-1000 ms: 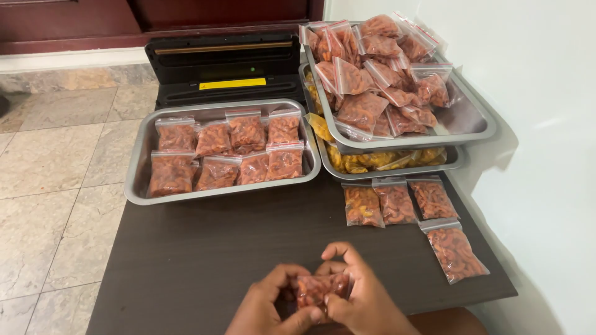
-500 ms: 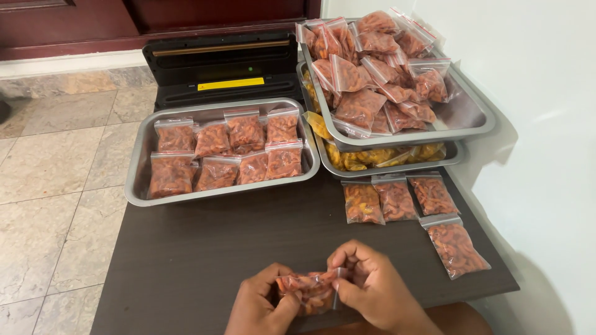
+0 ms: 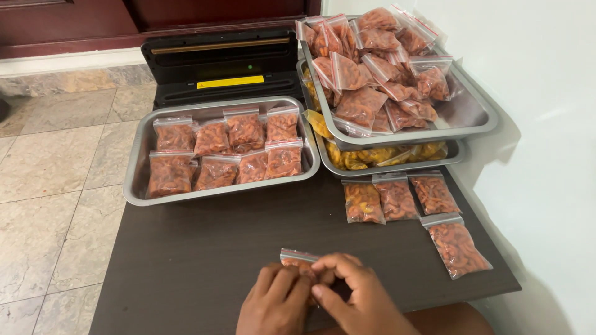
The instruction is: Sorting and arranging small plastic bags of food into metal trays on a workspace.
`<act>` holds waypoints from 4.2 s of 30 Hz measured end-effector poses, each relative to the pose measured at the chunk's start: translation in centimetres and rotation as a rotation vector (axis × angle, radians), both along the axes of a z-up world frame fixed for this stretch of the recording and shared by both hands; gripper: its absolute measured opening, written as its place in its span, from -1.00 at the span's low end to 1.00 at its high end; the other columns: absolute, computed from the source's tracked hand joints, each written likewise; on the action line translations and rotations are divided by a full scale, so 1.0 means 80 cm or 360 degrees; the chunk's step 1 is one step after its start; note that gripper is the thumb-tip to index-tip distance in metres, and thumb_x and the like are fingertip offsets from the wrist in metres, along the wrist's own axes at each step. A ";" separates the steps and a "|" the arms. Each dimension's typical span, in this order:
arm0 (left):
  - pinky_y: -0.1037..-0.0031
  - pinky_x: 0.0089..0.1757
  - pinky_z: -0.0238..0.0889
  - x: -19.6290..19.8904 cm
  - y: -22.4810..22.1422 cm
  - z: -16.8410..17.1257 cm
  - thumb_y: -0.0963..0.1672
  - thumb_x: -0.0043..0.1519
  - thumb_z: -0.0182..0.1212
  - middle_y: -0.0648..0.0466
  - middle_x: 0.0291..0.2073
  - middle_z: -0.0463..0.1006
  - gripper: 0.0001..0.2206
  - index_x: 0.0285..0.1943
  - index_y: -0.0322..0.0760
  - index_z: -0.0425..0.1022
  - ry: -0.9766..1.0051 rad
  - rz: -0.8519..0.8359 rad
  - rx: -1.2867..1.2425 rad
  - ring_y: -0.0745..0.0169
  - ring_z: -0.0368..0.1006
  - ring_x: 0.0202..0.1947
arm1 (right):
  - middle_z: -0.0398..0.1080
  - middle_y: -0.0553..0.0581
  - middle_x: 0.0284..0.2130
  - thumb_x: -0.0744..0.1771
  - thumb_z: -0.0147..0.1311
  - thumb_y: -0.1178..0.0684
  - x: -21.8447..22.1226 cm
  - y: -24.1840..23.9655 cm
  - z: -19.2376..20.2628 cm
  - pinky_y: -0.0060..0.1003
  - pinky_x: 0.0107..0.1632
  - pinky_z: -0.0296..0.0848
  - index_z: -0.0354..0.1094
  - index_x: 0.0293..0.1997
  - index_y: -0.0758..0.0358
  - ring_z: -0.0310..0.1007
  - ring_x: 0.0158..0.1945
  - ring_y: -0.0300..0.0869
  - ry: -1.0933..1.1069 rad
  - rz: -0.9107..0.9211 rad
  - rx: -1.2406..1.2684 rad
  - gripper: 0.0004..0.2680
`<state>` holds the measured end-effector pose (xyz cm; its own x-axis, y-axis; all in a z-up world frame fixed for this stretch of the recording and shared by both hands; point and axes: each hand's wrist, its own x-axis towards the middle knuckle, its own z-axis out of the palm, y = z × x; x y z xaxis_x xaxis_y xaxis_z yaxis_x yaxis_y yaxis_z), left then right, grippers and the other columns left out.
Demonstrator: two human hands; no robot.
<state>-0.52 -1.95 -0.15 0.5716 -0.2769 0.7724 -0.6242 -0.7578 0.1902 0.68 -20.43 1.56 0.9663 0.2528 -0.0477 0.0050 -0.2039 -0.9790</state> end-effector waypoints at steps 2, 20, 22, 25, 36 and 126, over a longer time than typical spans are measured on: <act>0.29 -0.30 0.40 -0.003 0.006 -0.034 -0.07 0.27 0.16 0.19 -0.10 0.50 -0.88 -0.15 -0.12 0.53 0.0183 0.0121 0.0283 0.10 0.42 -0.11 | 0.53 0.00 -0.28 0.34 0.04 -0.12 0.011 -0.008 -0.012 -0.09 0.17 0.20 0.45 -0.13 0.12 0.41 -0.12 -0.06 -0.0902 0.0275 -0.0718 -0.81; 0.46 -0.41 0.26 -0.008 0.038 0.045 -0.06 0.34 0.03 0.17 -0.44 0.57 -0.73 -0.39 -0.18 0.54 0.0144 -0.0064 -0.0277 0.23 0.37 -0.52 | 0.49 0.17 -0.24 0.30 0.20 0.13 -0.018 0.023 0.021 -0.03 0.18 0.59 0.50 -0.21 0.31 0.55 -0.11 -0.02 -0.1613 -0.0252 -0.0373 -0.91; 0.46 -0.42 0.24 -0.006 0.039 0.048 -0.07 0.32 0.05 0.17 -0.48 0.54 -0.74 -0.43 -0.17 0.52 0.0098 -0.0063 -0.0302 0.22 0.33 -0.55 | 0.44 0.17 -0.19 0.36 0.09 0.13 -0.005 0.022 0.007 -0.07 0.13 0.50 0.47 -0.18 0.31 0.47 -0.08 0.01 -0.1585 0.0125 -0.0501 -0.91; 0.47 -0.43 0.23 -0.004 0.042 0.045 -0.07 0.29 0.09 0.17 -0.54 0.50 -0.73 -0.49 -0.15 0.48 0.0056 -0.0045 -0.0335 0.22 0.29 -0.59 | 0.41 0.20 -0.19 0.40 0.00 0.15 -0.001 0.022 0.010 -0.08 0.03 0.43 0.44 -0.18 0.33 0.40 -0.10 0.05 -0.1585 0.0471 -0.0662 -0.89; 0.45 -0.45 0.22 -0.006 0.056 0.037 -0.14 0.20 0.18 0.15 -0.56 0.47 -0.80 -0.52 -0.19 0.45 0.0142 -0.0038 -0.0326 0.20 0.27 -0.59 | 0.40 0.19 0.01 0.41 0.06 0.06 0.002 0.025 -0.015 -0.04 0.16 0.35 0.42 -0.02 0.21 0.38 0.04 0.10 -0.1542 0.0421 -0.0750 -0.88; 0.32 -0.30 0.18 0.251 0.139 0.150 0.01 0.24 0.24 -0.08 -0.52 0.57 -0.67 -0.40 -0.34 0.53 0.2135 0.0938 0.0039 0.07 0.43 -0.46 | 0.20 0.22 0.31 0.48 -0.10 -0.02 0.007 0.008 -0.048 0.12 0.24 0.08 0.26 0.31 0.10 0.09 0.34 0.19 -0.0911 0.0781 -0.0565 -0.76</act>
